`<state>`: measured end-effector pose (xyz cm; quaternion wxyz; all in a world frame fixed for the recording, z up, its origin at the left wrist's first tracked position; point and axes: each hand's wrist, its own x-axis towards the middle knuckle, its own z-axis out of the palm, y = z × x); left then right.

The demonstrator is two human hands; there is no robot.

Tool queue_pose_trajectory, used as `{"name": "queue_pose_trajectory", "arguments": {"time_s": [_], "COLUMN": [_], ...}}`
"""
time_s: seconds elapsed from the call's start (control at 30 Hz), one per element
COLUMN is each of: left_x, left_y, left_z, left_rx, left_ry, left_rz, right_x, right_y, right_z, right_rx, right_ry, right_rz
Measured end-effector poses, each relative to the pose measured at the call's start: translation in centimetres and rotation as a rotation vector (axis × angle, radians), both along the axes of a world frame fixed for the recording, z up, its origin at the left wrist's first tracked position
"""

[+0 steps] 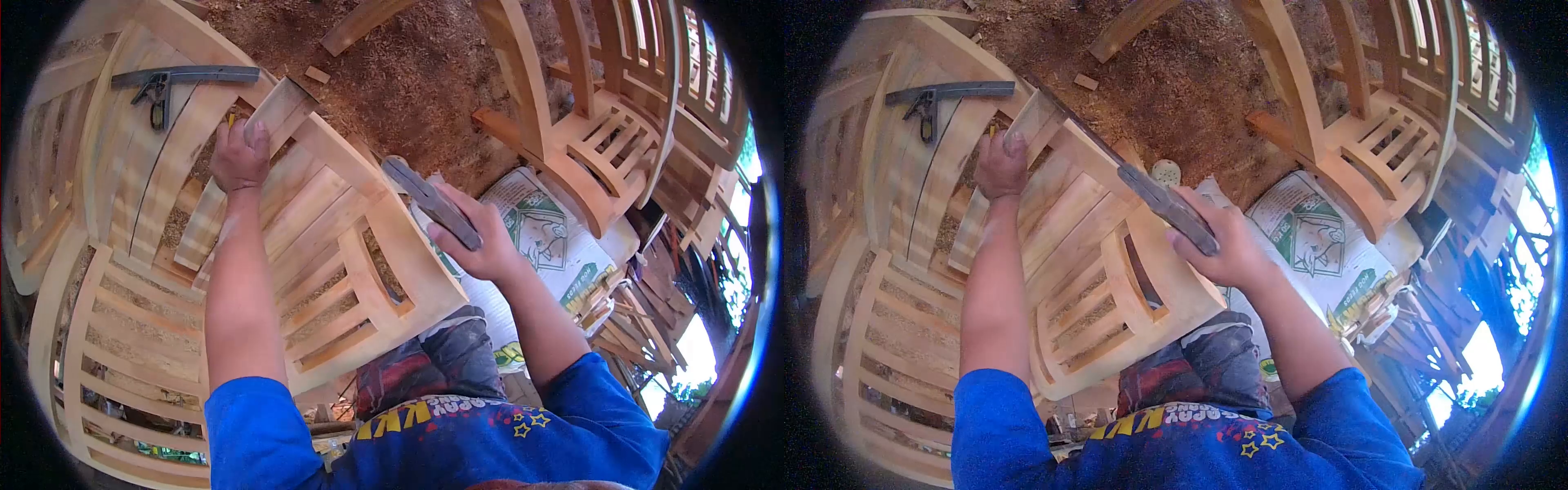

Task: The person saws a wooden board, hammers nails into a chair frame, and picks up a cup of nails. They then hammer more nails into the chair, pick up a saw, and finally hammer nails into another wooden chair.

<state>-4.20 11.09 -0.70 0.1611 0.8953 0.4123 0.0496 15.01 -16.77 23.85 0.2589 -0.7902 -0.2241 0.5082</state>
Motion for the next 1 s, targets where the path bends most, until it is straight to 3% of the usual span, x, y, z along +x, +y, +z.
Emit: {"name": "queue_pose_trajectory", "arguments": {"time_s": [0.1, 0.23, 0.33, 0.37, 0.47, 0.5, 0.6, 0.63, 0.73, 0.8, 0.87, 0.93, 1.0], "left_x": [-0.4, 0.2, 0.2, 0.2, 0.2, 0.0, -0.5, -0.1, -0.1, -0.5, 0.3, 0.2, -0.3], "left_y": [-0.8, 0.2, -0.1, -0.2, -0.1, -0.1, -0.2, -0.5, -0.5, -0.6, -0.5, -1.1, -0.9], "left_z": [0.5, 0.4, 0.1, 0.3, 0.6, 0.3, -0.7, -0.1, 0.1, 0.1, 0.3, 0.8, 0.8], "left_rx": [-0.004, 0.021, 0.007, -0.014, -0.028, -0.025, 0.019, 0.026, -0.055, -0.047, -0.029, -0.029, -0.025], "left_ry": [0.005, 0.009, 0.027, 0.053, 0.084, 0.083, -0.011, 0.097, 0.037, 0.092, 0.098, 0.097, 0.104], "left_rz": [0.000, -0.013, -0.011, -0.007, -0.011, -0.013, -0.035, 0.009, 0.002, 0.014, 0.027, 0.024, -0.018], "right_x": [0.2, -0.2, 0.2, 0.7, 1.2, 0.2, 0.6, 0.3, -0.6, -0.1, 2.3, 3.0, 2.8], "right_y": [2.1, 1.8, 0.1, 0.2, 0.7, 0.8, 4.6, 4.6, 1.2, -2.1, -5.5, -10.8, -14.8], "right_z": [-4.6, -3.4, -1.8, -1.2, -3.2, -5.1, -4.1, -4.5, -4.8, -3.2, 1.8, 6.6, 11.0], "right_rx": [0.001, 0.006, 0.116, 0.015, 0.034, 0.209, -0.105, -0.086, -0.002, 0.123, 0.130, 0.181, 0.174], "right_ry": [-0.060, 0.035, -0.040, 0.000, 0.070, 0.005, 0.012, 0.019, 0.027, 0.020, 0.143, 0.296, 0.236], "right_rz": [0.082, -0.008, -0.006, 0.036, 0.023, -0.065, 0.037, -0.014, -0.162, -0.266, -0.332, -0.522, -0.767]}}
